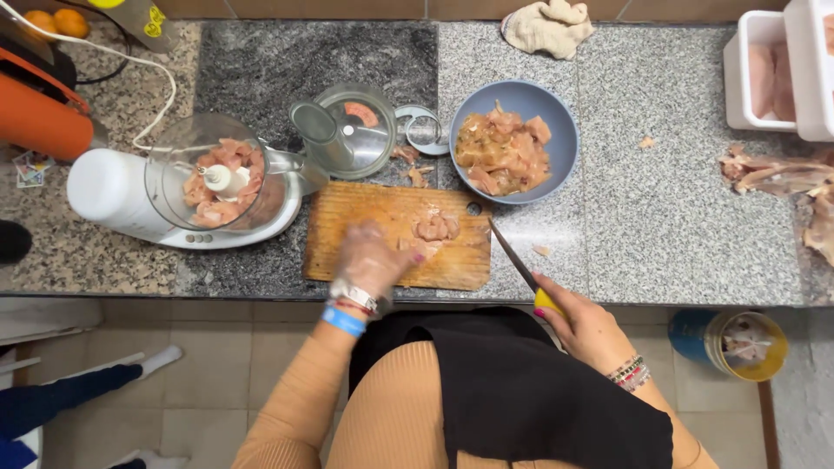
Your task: Slicing raw chicken into smaller pieces on a wooden cutting board and transferring them to a bowl and food processor.
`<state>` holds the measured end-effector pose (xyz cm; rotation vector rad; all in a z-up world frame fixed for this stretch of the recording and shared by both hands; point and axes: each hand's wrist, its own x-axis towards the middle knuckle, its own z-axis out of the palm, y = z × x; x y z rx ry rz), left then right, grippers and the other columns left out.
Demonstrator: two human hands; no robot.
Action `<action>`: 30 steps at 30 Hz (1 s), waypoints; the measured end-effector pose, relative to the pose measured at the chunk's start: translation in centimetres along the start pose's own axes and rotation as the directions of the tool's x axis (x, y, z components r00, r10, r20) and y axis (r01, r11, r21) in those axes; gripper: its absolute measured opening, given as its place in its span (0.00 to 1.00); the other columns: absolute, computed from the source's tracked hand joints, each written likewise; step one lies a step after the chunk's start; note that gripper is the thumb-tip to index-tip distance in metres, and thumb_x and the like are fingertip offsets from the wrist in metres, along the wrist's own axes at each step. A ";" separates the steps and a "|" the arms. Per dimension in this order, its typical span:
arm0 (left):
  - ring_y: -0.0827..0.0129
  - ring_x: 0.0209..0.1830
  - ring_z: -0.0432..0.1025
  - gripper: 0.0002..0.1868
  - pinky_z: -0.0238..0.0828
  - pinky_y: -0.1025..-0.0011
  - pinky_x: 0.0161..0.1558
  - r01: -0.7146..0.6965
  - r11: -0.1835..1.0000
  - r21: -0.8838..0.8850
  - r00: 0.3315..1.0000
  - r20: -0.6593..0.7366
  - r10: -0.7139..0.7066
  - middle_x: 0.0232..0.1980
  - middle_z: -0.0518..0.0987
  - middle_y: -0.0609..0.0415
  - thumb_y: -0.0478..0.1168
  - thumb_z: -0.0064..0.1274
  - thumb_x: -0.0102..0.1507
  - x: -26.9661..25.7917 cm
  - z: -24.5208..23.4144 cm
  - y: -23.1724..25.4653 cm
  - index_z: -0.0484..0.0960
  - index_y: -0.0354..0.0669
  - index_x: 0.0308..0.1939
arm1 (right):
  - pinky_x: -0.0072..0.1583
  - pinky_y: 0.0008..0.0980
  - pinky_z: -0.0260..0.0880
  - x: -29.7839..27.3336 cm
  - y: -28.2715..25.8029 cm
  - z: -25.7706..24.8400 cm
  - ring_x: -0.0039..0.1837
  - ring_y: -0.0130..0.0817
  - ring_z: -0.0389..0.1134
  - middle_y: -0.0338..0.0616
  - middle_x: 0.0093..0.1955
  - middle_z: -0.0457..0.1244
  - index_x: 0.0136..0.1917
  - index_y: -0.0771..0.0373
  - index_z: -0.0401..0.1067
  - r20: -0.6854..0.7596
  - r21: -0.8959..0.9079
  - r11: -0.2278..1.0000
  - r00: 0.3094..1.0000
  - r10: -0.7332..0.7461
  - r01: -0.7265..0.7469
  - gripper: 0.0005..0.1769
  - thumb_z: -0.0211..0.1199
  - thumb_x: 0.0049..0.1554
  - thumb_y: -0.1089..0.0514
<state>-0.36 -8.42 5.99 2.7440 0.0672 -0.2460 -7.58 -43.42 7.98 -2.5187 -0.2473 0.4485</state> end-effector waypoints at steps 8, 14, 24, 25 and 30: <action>0.41 0.54 0.70 0.45 0.71 0.52 0.55 -0.073 0.959 -0.272 0.983 -0.181 0.024 0.53 0.73 0.30 0.56 0.75 0.44 2.7 6.1 6.6 0.74 0.26 0.52 | 0.55 0.40 0.72 0.7 0.7 -1.2 0.54 0.50 0.73 0.50 0.54 0.70 0.76 0.43 0.61 0.046 0.009 0.999 0.998 0.031 -0.031 0.31 0.60 0.59 0.49; 0.40 0.52 0.70 0.22 0.73 0.47 0.49 -0.112 0.979 -0.172 0.994 -0.037 0.107 0.56 0.73 0.33 0.50 0.59 0.60 3.7 6.9 9.1 0.77 0.41 0.53 | 0.55 0.40 0.73 0.3 1.3 -1.8 0.54 0.49 0.73 0.51 0.54 0.70 0.75 0.42 0.62 0.055 -0.004 0.999 0.997 0.047 -0.046 0.31 0.60 0.59 0.48; 0.58 0.30 0.73 0.08 0.70 0.63 0.31 -0.328 0.875 0.357 0.861 -0.269 0.432 0.30 0.76 0.50 0.37 0.44 0.62 3.5 5.4 -4.5 0.79 0.40 0.37 | 0.55 0.41 0.72 1.4 1.8 -0.7 0.57 0.52 0.72 0.54 0.59 0.69 0.76 0.42 0.61 0.058 0.021 0.999 0.998 -0.027 0.026 0.33 0.61 0.57 0.52; 0.58 0.30 0.73 0.08 0.70 0.63 0.31 -0.309 0.881 0.359 0.866 -0.277 0.417 0.30 0.76 0.50 0.37 0.44 0.62 2.7 2.0 -5.9 0.79 0.40 0.37 | 0.55 0.41 0.72 1.7 1.1 -0.7 0.57 0.52 0.72 0.54 0.59 0.69 0.76 0.42 0.61 0.068 0.019 0.999 0.997 -0.043 0.042 0.33 0.61 0.57 0.52; 0.64 0.36 0.78 0.10 0.75 0.66 0.38 -0.173 0.929 -0.327 0.926 -0.375 0.041 0.37 0.81 0.54 0.45 0.57 0.67 0.3 -14.5 -9.4 0.81 0.42 0.40 | 0.53 0.42 0.73 2.5 -1.6 -0.1 0.53 0.50 0.74 0.52 0.55 0.70 0.77 0.38 0.60 0.139 -0.061 0.997 0.989 0.044 -0.036 0.35 0.60 0.58 0.53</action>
